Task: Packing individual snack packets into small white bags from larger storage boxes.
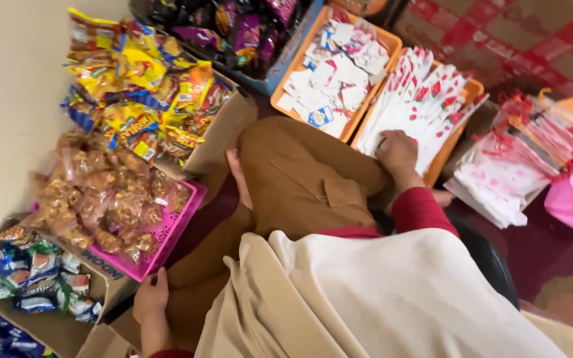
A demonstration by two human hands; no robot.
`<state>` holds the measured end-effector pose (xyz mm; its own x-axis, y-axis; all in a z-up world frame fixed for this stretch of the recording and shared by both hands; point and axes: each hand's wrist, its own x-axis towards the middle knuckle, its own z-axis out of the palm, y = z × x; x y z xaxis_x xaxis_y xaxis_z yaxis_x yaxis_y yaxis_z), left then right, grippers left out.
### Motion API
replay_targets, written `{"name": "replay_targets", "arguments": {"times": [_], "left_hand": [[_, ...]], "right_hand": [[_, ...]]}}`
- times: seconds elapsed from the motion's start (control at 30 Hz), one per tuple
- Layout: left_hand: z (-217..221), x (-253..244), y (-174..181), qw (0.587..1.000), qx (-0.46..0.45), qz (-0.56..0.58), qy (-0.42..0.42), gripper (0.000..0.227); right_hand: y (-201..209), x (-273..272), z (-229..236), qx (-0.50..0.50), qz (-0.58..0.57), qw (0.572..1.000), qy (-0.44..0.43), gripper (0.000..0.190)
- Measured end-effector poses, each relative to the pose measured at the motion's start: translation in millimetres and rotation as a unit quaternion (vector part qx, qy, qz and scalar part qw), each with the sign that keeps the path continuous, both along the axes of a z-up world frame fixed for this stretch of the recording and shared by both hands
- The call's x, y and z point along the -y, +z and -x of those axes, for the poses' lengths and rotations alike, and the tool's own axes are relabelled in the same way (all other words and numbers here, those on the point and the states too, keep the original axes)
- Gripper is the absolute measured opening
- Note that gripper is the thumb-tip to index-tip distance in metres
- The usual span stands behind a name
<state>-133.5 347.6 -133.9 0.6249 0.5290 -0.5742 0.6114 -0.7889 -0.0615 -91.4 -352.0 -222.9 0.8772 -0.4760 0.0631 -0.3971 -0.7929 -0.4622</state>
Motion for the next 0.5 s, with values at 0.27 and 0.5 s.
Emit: {"name": "replay_targets", "arguments": {"times": [0.27,0.5], "left_hand": [[-3,6,6,1.0,0.027,0.007,0.01,0.063],[2,8,10,0.999,0.038,0.009,0.005,0.062]], "right_hand": [[50,16,17,-0.154,-0.263,0.952,0.034,0.089],[39,4,37,0.03,0.02,0.998,0.06,0.059]]}}
